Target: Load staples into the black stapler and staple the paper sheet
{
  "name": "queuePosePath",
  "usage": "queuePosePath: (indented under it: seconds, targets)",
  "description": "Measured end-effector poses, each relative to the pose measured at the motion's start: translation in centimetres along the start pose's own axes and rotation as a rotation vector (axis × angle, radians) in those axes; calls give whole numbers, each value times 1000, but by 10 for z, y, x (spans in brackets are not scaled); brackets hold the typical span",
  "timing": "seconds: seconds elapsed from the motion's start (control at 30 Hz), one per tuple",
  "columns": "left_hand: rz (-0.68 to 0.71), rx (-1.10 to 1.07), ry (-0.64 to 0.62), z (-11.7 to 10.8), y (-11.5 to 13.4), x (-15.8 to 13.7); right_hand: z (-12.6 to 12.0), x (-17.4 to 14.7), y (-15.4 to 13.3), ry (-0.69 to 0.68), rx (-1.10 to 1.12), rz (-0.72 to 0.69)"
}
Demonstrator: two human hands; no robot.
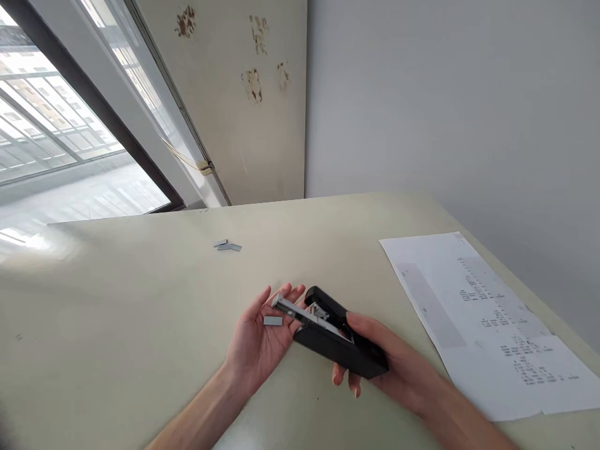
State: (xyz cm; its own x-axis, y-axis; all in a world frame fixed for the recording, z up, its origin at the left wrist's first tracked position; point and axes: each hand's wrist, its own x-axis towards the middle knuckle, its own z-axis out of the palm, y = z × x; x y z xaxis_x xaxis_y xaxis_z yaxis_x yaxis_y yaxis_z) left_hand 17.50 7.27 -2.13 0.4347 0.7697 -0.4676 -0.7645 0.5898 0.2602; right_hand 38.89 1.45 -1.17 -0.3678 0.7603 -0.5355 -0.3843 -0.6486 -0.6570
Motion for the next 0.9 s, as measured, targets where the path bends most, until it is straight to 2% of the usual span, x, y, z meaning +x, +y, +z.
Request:
queuePosePath:
  seconds: [0.17, 0.27, 0.33, 0.37, 0.47, 0.67, 0.73, 0.8, 0.9]
  targets:
    - [-13, -30, -2, 0, 1, 0, -11, 0, -4, 248, -151, -373]
    - [-15, -5, -9, 0, 1, 0, -14, -1, -7, 558, -494, -551]
    - [-13, 16, -17, 1, 0, -1, -13, -1, -6, 759, -751, -595]
    - [-13, 25, -22, 1, 0, -2, -12, 0, -4, 810, -850, -595]
    - [-15, 57, -56, 2, -2, -4, -7, 3, 2, 785, -1014, -564]
    - [-35, 65, -101, 4, -6, -9, -9, 9, 11, 747, -1181, -572]
    - [-51, 63, -124, 4, -7, -9, -10, 10, 12, 754, -1225, -672]
    - [-62, 76, -151, 3, -10, -10, -9, 9, 13, 747, -1264, -873]
    - [-94, 87, -169, 1, -22, -13, -2, 4, 14, 625, -1353, -1168]
